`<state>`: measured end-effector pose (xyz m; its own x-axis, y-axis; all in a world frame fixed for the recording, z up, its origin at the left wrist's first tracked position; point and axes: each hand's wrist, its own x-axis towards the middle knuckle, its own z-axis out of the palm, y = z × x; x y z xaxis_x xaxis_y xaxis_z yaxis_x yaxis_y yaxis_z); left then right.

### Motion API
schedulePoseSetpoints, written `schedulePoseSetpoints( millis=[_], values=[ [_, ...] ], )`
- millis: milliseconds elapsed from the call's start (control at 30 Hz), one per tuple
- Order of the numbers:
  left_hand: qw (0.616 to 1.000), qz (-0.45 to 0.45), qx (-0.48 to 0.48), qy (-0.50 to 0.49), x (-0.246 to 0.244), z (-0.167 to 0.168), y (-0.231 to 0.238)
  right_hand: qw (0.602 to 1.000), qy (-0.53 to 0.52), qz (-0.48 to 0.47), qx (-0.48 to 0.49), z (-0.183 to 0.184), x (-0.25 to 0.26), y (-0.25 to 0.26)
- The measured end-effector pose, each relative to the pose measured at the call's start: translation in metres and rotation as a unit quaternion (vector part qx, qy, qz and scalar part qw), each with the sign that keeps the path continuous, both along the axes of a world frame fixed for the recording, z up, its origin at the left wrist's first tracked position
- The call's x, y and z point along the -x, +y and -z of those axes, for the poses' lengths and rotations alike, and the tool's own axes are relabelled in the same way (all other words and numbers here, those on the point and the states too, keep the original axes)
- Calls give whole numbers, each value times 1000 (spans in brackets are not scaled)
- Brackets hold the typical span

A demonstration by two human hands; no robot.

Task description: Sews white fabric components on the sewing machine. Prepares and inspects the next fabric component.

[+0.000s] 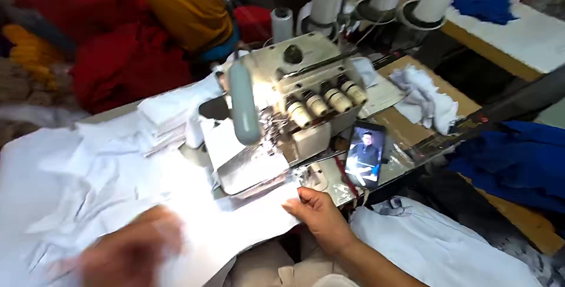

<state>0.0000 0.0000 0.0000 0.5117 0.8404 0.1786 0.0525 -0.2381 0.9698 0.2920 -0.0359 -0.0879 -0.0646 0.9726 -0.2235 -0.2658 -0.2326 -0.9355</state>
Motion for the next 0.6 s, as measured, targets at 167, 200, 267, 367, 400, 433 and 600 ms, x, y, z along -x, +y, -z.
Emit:
schedulePoseSetpoints(
  millis=[167,200,267,367,400,433,600],
  values=[
    [993,-68,-47,78,-85,35,-24,1000,9,-5,29,2,8,-5],
    [998,-35,-28,38,-93,28,-28,1000,13,-2,26,1,8,-7],
    [1000,1,-13,11,-102,21,-32,1000,6,-4,23,0,6,-8],
    [982,-114,-73,132,-103,45,-22,999,-17,-17,22,4,2,-9],
    [979,-138,-63,136,-103,53,-21,999,-15,-21,21,5,1,-9],
    [984,-134,-49,110,-104,54,-21,1000,-14,-21,17,5,1,-9],
    [994,21,0,-107,-112,36,-31,999,-4,-16,28,-2,0,-9]
  ],
)
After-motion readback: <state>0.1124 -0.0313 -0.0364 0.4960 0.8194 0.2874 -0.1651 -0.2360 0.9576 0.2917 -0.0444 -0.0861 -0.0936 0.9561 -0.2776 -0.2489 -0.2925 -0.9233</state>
